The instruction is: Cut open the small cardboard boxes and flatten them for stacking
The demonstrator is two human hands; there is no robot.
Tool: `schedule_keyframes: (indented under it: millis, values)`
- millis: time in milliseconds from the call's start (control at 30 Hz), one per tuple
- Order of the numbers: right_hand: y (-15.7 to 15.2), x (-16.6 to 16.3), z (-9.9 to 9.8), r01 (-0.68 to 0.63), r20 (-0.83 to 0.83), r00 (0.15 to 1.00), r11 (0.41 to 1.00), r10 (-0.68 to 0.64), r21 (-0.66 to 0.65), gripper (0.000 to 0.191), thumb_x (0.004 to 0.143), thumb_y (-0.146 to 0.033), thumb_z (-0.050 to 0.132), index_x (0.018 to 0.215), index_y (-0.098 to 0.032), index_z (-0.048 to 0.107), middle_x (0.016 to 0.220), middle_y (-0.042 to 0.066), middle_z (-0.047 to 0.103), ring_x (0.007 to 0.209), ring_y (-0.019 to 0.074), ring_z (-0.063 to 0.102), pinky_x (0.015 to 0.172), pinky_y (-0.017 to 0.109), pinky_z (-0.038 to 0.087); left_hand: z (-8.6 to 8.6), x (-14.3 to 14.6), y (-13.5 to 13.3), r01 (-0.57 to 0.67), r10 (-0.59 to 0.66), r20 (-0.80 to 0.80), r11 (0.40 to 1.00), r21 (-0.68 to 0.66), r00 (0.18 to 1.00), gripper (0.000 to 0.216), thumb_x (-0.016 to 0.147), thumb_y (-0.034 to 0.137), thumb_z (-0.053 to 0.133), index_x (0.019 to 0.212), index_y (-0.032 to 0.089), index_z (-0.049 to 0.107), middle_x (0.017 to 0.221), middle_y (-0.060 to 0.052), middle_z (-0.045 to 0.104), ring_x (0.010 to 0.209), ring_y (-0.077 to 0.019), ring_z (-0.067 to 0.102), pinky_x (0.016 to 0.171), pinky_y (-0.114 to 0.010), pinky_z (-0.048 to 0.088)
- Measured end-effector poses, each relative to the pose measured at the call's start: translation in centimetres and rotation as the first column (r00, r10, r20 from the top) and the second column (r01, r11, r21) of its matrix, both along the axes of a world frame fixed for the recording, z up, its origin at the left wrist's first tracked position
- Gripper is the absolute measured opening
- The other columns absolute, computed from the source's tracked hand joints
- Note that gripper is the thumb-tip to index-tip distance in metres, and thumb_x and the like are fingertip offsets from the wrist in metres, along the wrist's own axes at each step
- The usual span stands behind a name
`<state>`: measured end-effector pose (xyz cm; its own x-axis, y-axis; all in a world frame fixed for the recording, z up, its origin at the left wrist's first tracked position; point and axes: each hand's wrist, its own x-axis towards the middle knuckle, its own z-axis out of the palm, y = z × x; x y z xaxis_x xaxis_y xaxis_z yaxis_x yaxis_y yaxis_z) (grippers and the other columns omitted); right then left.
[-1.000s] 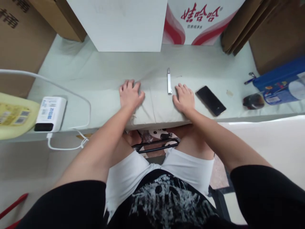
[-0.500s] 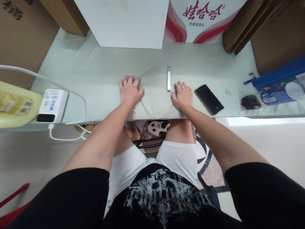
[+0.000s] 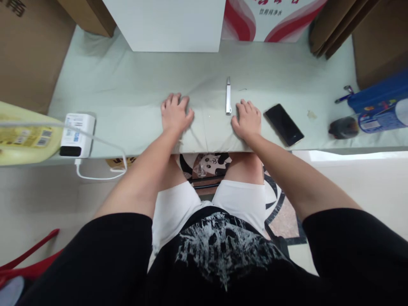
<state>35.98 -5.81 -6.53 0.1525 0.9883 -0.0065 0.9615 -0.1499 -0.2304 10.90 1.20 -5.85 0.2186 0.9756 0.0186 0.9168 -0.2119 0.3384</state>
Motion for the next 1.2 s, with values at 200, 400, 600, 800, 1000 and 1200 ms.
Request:
schedule_keyframes:
  millis: [200,400,600,800,1000,1200]
  values:
    - [-0.1,0.1,-0.1,0.01,0.003,1.0,1.0,-0.01,-0.004,0.06,0.096,-0.031,0.043,0.152,-0.013,0.052,0.169,0.013,0.04,0.159,0.0324,0.033,0.129,0.054,0.024,0.2,-0.1,-0.1,0.012,-0.012,-0.004,1.0,-0.012,1.0,0.063,0.094,0.039,0.042,0.153,0.022,0.055,0.166,-0.012,0.044,0.159,-0.0347,0.03,0.131,-0.052,0.019]
    - [0.0,0.4,-0.7,0.003,-0.014,1.0,1.0,-0.002,0.024,0.059,0.096,-0.031,0.042,0.151,-0.015,0.053,0.168,0.012,0.041,0.159,0.0346,0.032,0.128,0.057,0.023,0.0,-0.3,0.0,0.008,-0.008,0.037,1.0,-0.016,0.999,0.06,0.094,0.039,0.045,0.152,0.027,0.057,0.166,-0.008,0.044,0.159,-0.0348,0.028,0.131,-0.054,0.018]
    - [-0.2,0.1,-0.1,0.018,-0.025,1.0,1.0,-0.017,0.013,0.058,0.095,-0.03,0.045,0.15,-0.012,0.054,0.168,0.014,0.042,0.158,0.0345,0.033,0.129,0.055,0.023,0.2,-0.3,-0.1,0.014,-0.012,0.051,0.999,-0.029,0.999,0.058,0.095,0.038,0.045,0.151,0.024,0.057,0.166,-0.011,0.044,0.159,-0.0375,0.029,0.131,-0.056,0.017]
    - [-0.2,-0.3,0.5,0.034,-0.021,0.999,0.999,-0.034,-0.003,0.06,0.093,-0.029,0.044,0.149,-0.011,0.055,0.166,0.015,0.043,0.157,0.0344,0.035,0.128,0.055,0.026,0.4,-0.3,-0.1,0.017,-0.015,0.055,1.0,-0.021,0.998,0.056,0.095,0.036,0.047,0.149,0.025,0.059,0.164,-0.012,0.046,0.158,-0.0378,0.03,0.129,-0.057,0.021]
    - [-0.1,0.1,-0.4,0.018,-0.041,0.999,0.998,-0.016,0.06,0.058,0.091,-0.03,0.047,0.145,-0.013,0.058,0.164,0.015,0.048,0.155,0.0352,0.039,0.127,0.057,0.028,0.4,-0.3,-0.2,0.02,-0.02,0.016,1.0,0.0,1.0,0.055,0.096,0.036,0.046,0.148,0.023,0.059,0.163,-0.013,0.048,0.157,-0.0359,0.033,0.129,-0.056,0.022]
    - [0.3,0.7,-0.6,0.143,-0.264,0.959,0.979,-0.101,0.147,0.059,0.103,-0.034,0.018,0.129,-0.017,0.069,0.152,0.014,0.06,0.148,0.0293,0.049,0.124,0.053,0.035,0.0,-0.4,-0.2,0.029,-0.029,-0.006,0.999,0.023,1.0,0.054,0.096,0.035,0.047,0.147,0.022,0.059,0.163,-0.014,0.048,0.157,-0.0375,0.033,0.128,-0.057,0.023]
